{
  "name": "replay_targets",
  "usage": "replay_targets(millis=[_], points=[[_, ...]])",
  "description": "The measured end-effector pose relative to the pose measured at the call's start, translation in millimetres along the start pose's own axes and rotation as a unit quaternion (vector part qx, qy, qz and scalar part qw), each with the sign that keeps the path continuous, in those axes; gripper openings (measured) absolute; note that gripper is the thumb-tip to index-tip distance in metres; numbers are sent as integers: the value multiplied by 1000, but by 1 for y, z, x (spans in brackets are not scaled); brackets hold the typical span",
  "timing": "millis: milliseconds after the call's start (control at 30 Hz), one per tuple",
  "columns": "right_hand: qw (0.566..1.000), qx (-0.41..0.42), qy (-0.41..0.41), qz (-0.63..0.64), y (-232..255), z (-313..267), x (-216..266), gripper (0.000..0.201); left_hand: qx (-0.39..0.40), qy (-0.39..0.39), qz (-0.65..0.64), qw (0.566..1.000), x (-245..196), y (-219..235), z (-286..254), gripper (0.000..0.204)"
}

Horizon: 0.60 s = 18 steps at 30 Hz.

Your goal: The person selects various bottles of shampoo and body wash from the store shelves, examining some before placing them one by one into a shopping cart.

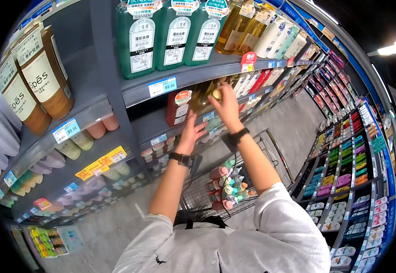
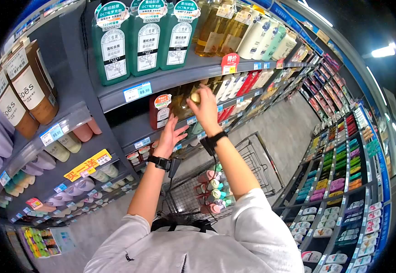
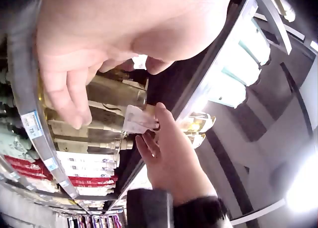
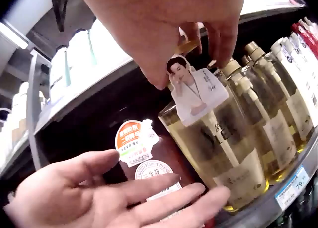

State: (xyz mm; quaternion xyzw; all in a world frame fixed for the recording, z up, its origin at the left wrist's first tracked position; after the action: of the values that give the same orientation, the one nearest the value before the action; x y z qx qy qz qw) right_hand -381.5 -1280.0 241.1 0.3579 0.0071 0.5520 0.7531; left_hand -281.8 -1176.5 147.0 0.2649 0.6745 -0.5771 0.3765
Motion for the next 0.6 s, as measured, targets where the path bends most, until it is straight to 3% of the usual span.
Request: replay_targets(millis=[100,167,267,433,500,600], points=[[984,151,-97,11,31,-19,21,47,8,9,-76,997,13,-1,2,72],[988,155,14,-8,37,-35,6,51,19,12,-120,993,24,-3,4,72],[974,220,1,-45,45,-64,-2,49,14,-5,-251,968,38,-1,5,51],[981,182,32,-54,49,-91,-7,43,-25,62,-290,955,68,6,11,42],[985,164,41,-44,57,-96,1,39,27,58,-258,964,74,8,17,44],[982,178,35,-49,71,-99,5,35,-13,34,-268,963,79,6,28,45]])
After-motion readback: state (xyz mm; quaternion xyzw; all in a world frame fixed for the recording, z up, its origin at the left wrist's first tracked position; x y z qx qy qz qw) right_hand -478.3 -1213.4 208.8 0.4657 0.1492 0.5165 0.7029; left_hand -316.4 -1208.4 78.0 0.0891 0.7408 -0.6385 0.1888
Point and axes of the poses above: each hand's wrist, its own z-axis towards the middle knuckle, its own y-axis out of the back of the hand, x = y × z, the point moved 1 cm from there along z, towards the middle knuckle, and after that the axes turned 6 degrees about z, right-handed, at the moved point
